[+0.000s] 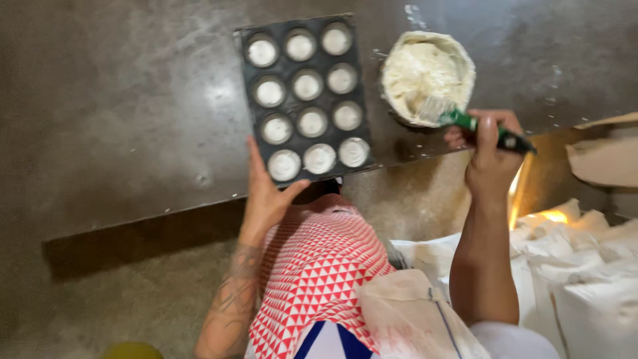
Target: The person greases the individual cups of multiple muffin pans using a brush dipped in a bowl of shortening or grease.
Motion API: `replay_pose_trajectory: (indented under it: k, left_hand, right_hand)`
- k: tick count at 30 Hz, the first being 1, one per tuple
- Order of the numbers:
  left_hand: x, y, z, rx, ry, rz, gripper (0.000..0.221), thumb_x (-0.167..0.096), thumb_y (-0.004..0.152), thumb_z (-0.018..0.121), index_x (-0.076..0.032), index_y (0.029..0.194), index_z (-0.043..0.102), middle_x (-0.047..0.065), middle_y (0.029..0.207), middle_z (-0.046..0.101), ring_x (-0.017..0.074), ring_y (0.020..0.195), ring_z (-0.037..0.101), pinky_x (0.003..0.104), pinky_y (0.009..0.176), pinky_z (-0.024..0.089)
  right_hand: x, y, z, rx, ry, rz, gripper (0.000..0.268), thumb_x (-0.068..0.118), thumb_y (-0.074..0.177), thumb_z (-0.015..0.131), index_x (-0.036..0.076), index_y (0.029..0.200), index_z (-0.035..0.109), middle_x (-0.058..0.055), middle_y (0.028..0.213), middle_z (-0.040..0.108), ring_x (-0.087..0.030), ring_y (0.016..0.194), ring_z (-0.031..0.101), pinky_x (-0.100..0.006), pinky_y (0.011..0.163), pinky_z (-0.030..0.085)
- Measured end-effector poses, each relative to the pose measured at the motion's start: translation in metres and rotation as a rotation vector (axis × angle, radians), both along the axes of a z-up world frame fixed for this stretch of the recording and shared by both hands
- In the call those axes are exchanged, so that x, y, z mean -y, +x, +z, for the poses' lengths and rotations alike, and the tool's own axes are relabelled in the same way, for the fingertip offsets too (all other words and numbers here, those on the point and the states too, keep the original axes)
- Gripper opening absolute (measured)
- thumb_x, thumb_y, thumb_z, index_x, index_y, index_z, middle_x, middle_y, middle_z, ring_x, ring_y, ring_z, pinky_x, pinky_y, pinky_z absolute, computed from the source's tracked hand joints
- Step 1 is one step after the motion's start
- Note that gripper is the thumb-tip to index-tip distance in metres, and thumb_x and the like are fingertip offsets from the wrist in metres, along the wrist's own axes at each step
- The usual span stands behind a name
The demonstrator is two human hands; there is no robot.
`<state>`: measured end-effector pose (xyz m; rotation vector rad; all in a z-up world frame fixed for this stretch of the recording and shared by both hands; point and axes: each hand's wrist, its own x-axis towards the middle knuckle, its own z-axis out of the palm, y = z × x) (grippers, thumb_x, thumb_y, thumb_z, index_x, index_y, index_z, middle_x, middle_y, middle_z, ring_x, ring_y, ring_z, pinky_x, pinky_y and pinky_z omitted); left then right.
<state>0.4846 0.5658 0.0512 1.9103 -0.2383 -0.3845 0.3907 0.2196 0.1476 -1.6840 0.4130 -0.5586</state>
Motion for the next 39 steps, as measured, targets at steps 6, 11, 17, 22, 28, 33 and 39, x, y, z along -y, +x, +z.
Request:
replay_pose_trajectory:
  k: [6, 11, 17, 22, 28, 33, 39]
  left_hand:
    - [-0.004, 0.004, 0.006, 0.071, 0.018, -0.020, 0.129, -0.020, 0.072, 0.092, 0.007, 0.161, 0.002, 0.030, 0.164, 0.027, 0.0370, 0.152, 0.034, 0.041, 0.124, 0.029]
    - [-0.001, 0.003, 0.016, -0.127, 0.044, 0.043, 0.133, -0.020, 0.068, 0.089, 0.002, 0.162, -0.001, 0.025, 0.161, 0.036, 0.0305, 0.144, 0.045, 0.037, 0.117, 0.037]
    - [-0.001, 0.003, 0.010, -0.008, 0.035, 0.021, 0.133, -0.017, 0.069, 0.093, 0.003, 0.161, -0.002, 0.029, 0.163, 0.029, 0.0338, 0.150, 0.035, 0.040, 0.121, 0.030]
    - [-0.001, 0.003, 0.008, -0.026, 0.033, 0.018, 0.132, -0.016, 0.070, 0.092, 0.002, 0.161, -0.002, 0.029, 0.164, 0.027, 0.0348, 0.151, 0.034, 0.041, 0.121, 0.029]
    - [-0.001, 0.003, 0.008, -0.015, -0.009, 0.000, 0.133, -0.017, 0.071, 0.092, 0.002, 0.161, -0.004, 0.030, 0.165, 0.023, 0.0381, 0.151, 0.032, 0.044, 0.122, 0.029]
    - [0.000, 0.004, 0.013, -0.095, -0.003, 0.015, 0.134, -0.020, 0.070, 0.090, 0.000, 0.161, -0.006, 0.029, 0.162, 0.026, 0.0362, 0.148, 0.037, 0.043, 0.120, 0.034]
    - [-0.001, 0.004, 0.010, -0.028, -0.022, -0.001, 0.134, -0.019, 0.071, 0.091, 0.001, 0.161, -0.006, 0.029, 0.165, 0.022, 0.0384, 0.152, 0.031, 0.044, 0.123, 0.030]
  right_hand:
    - [0.102, 0.042, -0.038, -0.387, -0.319, -0.109, 0.027, 0.023, 0.109, 0.063, 0.001, 0.094, 0.068, -0.004, 0.073, 0.068, -0.009, 0.062, 0.061, -0.025, 0.054, 0.046]
    - [0.099, 0.065, -0.083, -0.551, -0.457, 0.010, 0.029, 0.026, 0.104, 0.068, 0.000, 0.091, 0.071, -0.006, 0.067, 0.068, -0.010, 0.058, 0.062, -0.026, 0.057, 0.047]
    - [0.052, 0.040, 0.027, -0.223, -0.394, 0.222, 0.012, 0.009, 0.106, 0.066, -0.002, 0.108, 0.071, -0.010, 0.089, 0.073, -0.014, 0.079, 0.070, -0.030, 0.072, 0.056]
    - [0.003, 0.071, 0.087, -0.107, -0.832, 0.848, 0.022, 0.016, 0.091, 0.074, 0.006, 0.111, 0.074, -0.010, 0.100, 0.074, -0.025, 0.088, 0.071, -0.037, 0.076, 0.057]
    - [-0.032, 0.113, 0.066, -0.147, -1.218, 1.184, 0.033, 0.019, 0.079, 0.073, 0.010, 0.111, 0.075, -0.010, 0.095, 0.071, -0.032, 0.087, 0.067, -0.046, 0.074, 0.057]
    - [-0.050, 0.134, 0.032, -0.298, -1.066, 1.084, 0.021, 0.027, 0.095, 0.069, 0.006, 0.094, 0.072, -0.014, 0.085, 0.071, -0.034, 0.073, 0.068, -0.046, 0.067, 0.056]
    - [-0.048, 0.137, -0.027, -0.646, -0.381, 0.452, 0.040, 0.029, 0.105, 0.051, -0.002, 0.085, 0.065, -0.013, 0.065, 0.070, -0.021, 0.054, 0.070, -0.037, 0.054, 0.057]
